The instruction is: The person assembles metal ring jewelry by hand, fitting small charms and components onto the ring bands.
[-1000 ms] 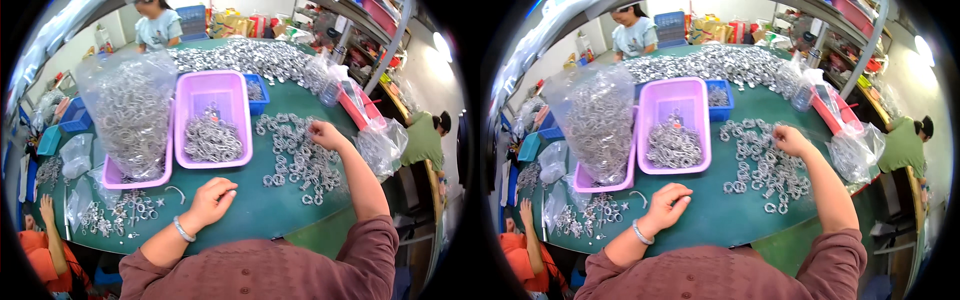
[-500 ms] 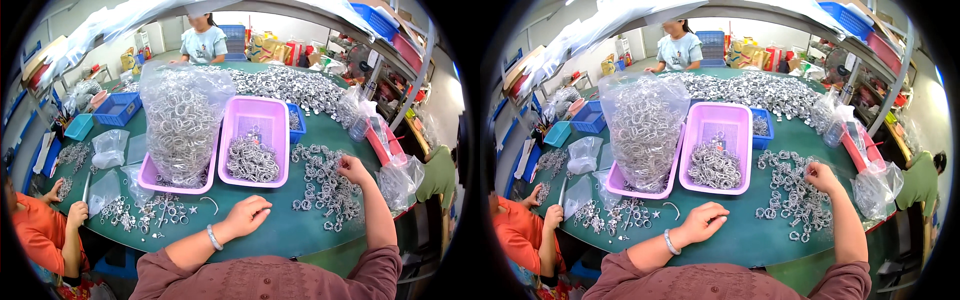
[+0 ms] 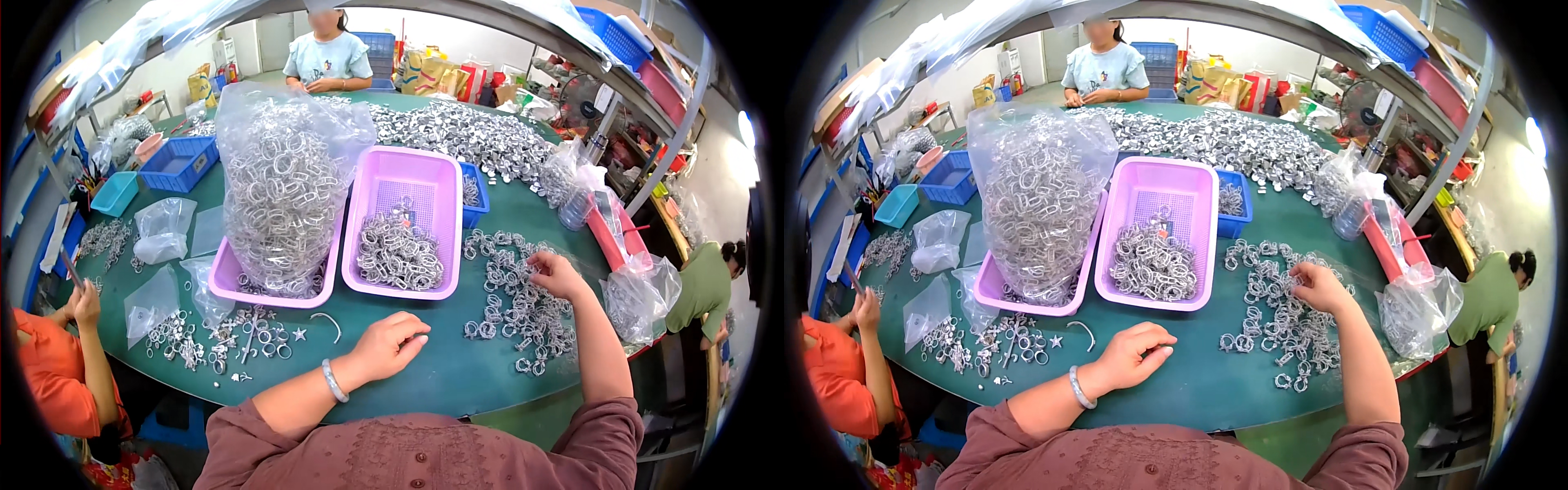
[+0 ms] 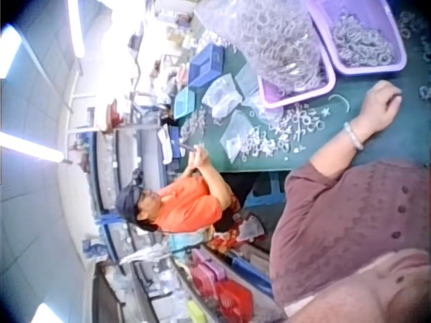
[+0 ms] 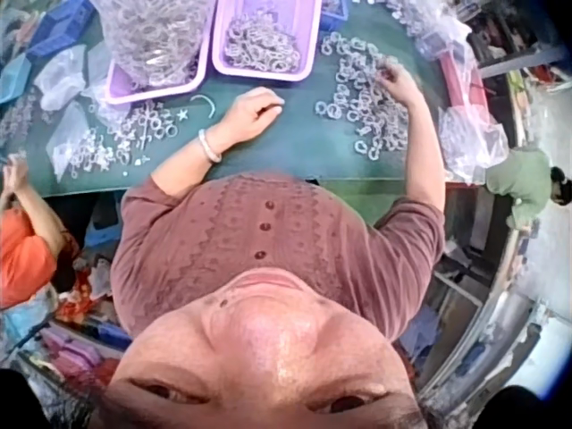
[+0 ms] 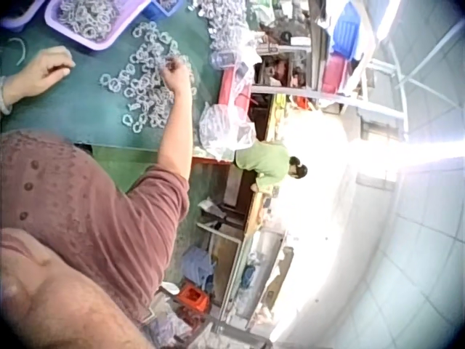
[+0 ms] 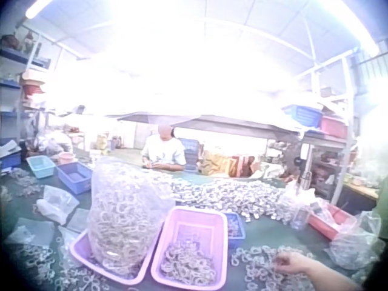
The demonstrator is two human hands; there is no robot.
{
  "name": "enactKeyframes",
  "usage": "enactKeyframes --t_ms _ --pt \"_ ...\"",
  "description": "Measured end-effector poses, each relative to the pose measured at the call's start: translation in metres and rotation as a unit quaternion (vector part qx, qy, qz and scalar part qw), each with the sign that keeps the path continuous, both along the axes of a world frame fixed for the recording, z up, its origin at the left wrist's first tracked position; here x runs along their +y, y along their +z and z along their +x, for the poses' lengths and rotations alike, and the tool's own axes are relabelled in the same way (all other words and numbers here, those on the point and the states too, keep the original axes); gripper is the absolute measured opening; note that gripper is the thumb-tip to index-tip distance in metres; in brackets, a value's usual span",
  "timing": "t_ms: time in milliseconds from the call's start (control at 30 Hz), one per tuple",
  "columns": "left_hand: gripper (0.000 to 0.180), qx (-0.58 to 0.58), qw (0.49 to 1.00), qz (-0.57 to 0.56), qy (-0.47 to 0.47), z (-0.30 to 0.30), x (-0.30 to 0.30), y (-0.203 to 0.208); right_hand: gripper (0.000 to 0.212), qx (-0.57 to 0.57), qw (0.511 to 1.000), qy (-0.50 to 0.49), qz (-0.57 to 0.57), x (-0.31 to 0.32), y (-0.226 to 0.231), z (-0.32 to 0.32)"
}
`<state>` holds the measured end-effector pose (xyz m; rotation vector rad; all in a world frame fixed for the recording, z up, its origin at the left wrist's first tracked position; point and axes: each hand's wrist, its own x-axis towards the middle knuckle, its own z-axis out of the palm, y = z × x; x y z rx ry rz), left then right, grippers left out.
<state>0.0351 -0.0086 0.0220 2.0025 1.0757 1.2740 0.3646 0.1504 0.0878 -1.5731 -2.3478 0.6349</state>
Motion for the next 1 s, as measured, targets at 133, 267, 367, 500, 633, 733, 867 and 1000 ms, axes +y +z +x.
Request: enactKeyframes --t_ms 133,267,367,500,633,733,867,1000 --pt "0.015 0.001 1.000 -0.013 -0.002 0.001 0.000 0.000 0.031 0.033 0.999 -0.020 -0.007 -0.001 -0.004 -0.003" --pt "0.015 0.020 0.999 -0.037 -0.001 0.001 -0.001 0.001 0.030 0.044 0.999 -0.025 0.003 -0.001 -0.005 -0.007" --pt "0.015 0.023 0.999 -0.032 0.001 -0.001 0.000 0.000 0.029 0.104 0.994 -0.008 0.038 -0.006 -0.004 -0.022" --pt "0.015 0.025 0.999 -0.041 -0.001 0.000 -0.001 0.000 0.030 0.219 0.974 0.058 0.023 -0.026 0.001 -0.057" --pt "0.015 0.026 0.999 -0.042 0.008 0.000 0.000 -0.001 0.029 0.288 0.944 0.158 -0.037 -0.049 -0.002 -0.104" --pt "0.015 0.018 0.999 -0.037 0.014 -0.002 0.001 -0.001 0.032 0.326 0.917 0.226 -0.045 -0.066 -0.012 -0.140" --pt "0.015 0.011 1.000 -0.025 0.014 -0.001 0.004 -0.006 0.029 0.347 0.898 0.269 0.004 -0.076 -0.030 -0.159" --pt "0.014 0.010 0.999 -0.027 0.013 -0.002 0.005 -0.008 0.030 0.355 0.893 0.276 0.006 -0.087 -0.038 -0.161"
